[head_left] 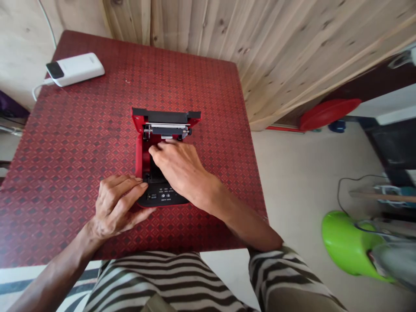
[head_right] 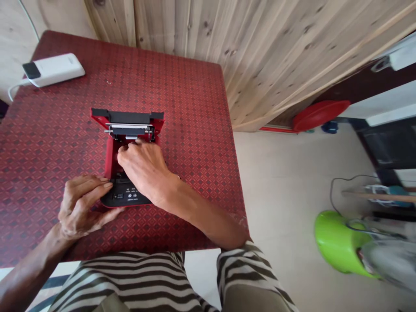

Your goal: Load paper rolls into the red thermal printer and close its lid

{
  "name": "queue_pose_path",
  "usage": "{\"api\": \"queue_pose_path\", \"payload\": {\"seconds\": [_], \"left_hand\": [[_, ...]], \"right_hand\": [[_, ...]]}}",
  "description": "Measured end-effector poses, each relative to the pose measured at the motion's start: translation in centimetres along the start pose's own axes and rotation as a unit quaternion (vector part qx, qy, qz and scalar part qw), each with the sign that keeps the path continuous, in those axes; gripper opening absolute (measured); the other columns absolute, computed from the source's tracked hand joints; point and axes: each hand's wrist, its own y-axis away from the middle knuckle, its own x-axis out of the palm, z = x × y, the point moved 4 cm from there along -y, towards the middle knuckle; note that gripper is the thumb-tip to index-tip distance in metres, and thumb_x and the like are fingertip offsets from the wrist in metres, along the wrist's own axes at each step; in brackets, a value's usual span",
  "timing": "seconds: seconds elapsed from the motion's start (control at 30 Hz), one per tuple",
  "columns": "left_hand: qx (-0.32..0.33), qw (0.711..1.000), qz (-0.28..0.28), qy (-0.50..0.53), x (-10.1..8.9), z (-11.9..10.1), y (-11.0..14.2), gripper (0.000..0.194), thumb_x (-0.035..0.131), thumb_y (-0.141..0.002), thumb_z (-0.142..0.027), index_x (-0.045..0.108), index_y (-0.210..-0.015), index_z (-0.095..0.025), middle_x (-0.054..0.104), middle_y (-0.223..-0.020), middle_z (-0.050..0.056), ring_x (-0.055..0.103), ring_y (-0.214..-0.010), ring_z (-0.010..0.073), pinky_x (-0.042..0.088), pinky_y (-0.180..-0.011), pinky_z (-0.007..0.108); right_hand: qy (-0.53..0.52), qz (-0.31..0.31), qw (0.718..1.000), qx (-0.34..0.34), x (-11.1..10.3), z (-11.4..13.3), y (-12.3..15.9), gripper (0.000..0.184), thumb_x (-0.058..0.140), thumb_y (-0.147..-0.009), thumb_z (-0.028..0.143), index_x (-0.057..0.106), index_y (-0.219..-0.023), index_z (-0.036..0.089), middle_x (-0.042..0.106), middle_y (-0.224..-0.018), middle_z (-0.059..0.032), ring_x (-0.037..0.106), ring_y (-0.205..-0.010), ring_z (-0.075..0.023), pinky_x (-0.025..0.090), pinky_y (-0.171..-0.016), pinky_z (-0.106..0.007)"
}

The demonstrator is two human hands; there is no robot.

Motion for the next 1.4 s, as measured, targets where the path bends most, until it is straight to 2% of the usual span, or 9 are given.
{"api": "queue_pose_path", "payload": {"seconds": [0.33, 0.5, 0.67, 0.8, 0.87, 0.97, 1.1, 1.27, 1.4], "left_hand": [[0.011, 1.0, 0.008, 0.009, 0.1, -0.2, -0.2, 0.071, 0.091, -0.078, -0.031, 0.061, -0.138, -0.01, 0.07, -0.114, 0.015, 0.069, -0.108, 0.0278, 0.059, -0.096, 0.043], [0.01, 1.0, 0.009, 0.012, 0.1, 0.0, 0.0, 0.07, 0.093, -0.076, -0.031, 0.063, -0.135, -0.008, 0.07, -0.114, 0.015, 0.069, -0.107, 0.0283, 0.059, -0.095, 0.045], [0.005, 1.0, 0.001, 0.013, 0.0, 0.0, -0.1, 0.07, 0.094, -0.074, -0.03, 0.063, -0.134, -0.012, 0.07, -0.114, 0.012, 0.069, -0.106, 0.0267, 0.061, -0.094, 0.043], [-0.02, 1.0, 0.013, 0.004, 0.1, 0.1, -0.3, 0.062, 0.089, -0.081, -0.031, 0.061, -0.137, -0.022, 0.069, -0.118, 0.007, 0.069, -0.107, 0.0239, 0.063, -0.094, 0.042], [-0.011, 1.0, 0.006, -0.003, 0.0, 0.1, -0.4, 0.065, 0.09, -0.08, -0.033, 0.061, -0.137, -0.023, 0.07, -0.117, 0.006, 0.07, -0.106, 0.0235, 0.063, -0.093, 0.041], [-0.002, 1.0, -0.002, -0.006, -0.1, -0.1, -0.7, 0.068, 0.091, -0.078, -0.035, 0.061, -0.138, -0.022, 0.07, -0.114, 0.008, 0.07, -0.103, 0.0237, 0.063, -0.09, 0.041], [-0.008, 1.0, 0.004, -0.018, -0.2, -0.2, -1.0, 0.07, 0.091, -0.078, -0.035, 0.059, -0.141, -0.026, 0.069, -0.114, 0.007, 0.07, -0.102, 0.0234, 0.063, -0.09, 0.04], [-0.013, 1.0, 0.012, -0.016, -0.1, -0.1, -0.7, 0.073, 0.089, -0.081, -0.036, 0.057, -0.145, -0.026, 0.068, -0.117, 0.006, 0.069, -0.104, 0.0232, 0.062, -0.092, 0.04], [0.001, 1.0, 0.003, -0.014, -0.1, -0.1, -0.7, 0.076, 0.092, -0.078, -0.036, 0.058, -0.145, -0.022, 0.069, -0.115, 0.008, 0.069, -0.103, 0.0239, 0.062, -0.09, 0.04]], "right_hand": [[-0.014, 0.011, 1.0, -0.01, -1.1, -0.5, 0.8, 0.029, 0.047, -0.104, 0.011, 0.071, -0.12, 0.017, 0.077, -0.111, -0.0103, 0.074, -0.088, -0.0228, 0.048, -0.069, -0.033], [-0.123, -0.082, 0.989, -0.023, -3.1, -1.7, 3.8, 0.02, 0.063, -0.098, 0.015, 0.073, -0.115, 0.018, 0.078, -0.109, -0.0062, 0.071, -0.086, -0.0187, 0.05, -0.071, -0.031], [-0.362, -0.219, 0.906, 0.03, -2.8, -7.9, 7.3, 0.024, 0.08, -0.088, 0.023, 0.074, -0.112, 0.024, 0.077, -0.1, 0.0009, 0.066, -0.074, -0.0129, 0.051, -0.067, -0.027], [-0.481, -0.314, 0.811, 0.111, 1.9, -13.1, 7.3, 0.028, 0.084, -0.084, 0.037, 0.07, -0.105, 0.025, 0.074, -0.098, 0.0012, 0.068, -0.087, -0.0167, 0.054, -0.077, -0.031], [-0.5, -0.318, 0.794, 0.135, 4.6, -14.2, 6.6, 0.027, 0.084, -0.081, 0.036, 0.069, -0.101, 0.024, 0.073, -0.094, 0.001, 0.068, -0.086, -0.0165, 0.053, -0.077, -0.031], [-0.506, -0.293, 0.797, 0.155, 7.8, -14.1, 5.8, 0.027, 0.083, -0.079, 0.034, 0.068, -0.099, 0.023, 0.072, -0.089, 0.0018, 0.065, -0.077, -0.0151, 0.05, -0.072, -0.03], [-0.497, -0.264, 0.812, 0.157, 9.6, -13.5, 5.7, 0.027, 0.079, -0.083, 0.039, 0.068, -0.104, 0.025, 0.074, -0.091, 0.0017, 0.064, -0.074, -0.0151, 0.048, -0.068, -0.03], [-0.461, -0.262, 0.829, 0.18, 8.7, -13.6, 7.8, 0.045, 0.078, -0.083, 0.033, 0.066, -0.126, 0.023, 0.077, -0.105, -0.0032, 0.068, -0.08, -0.0168, 0.052, -0.072, -0.033], [-0.41, -0.217, 0.86, 0.211, 6.8, -12.2, 11.8, 0.028, 0.074, -0.087, 0.024, 0.071, -0.115, 0.02, 0.077, -0.104, -0.0046, 0.071, -0.088, -0.0183, 0.055, -0.08, -0.035]]}}
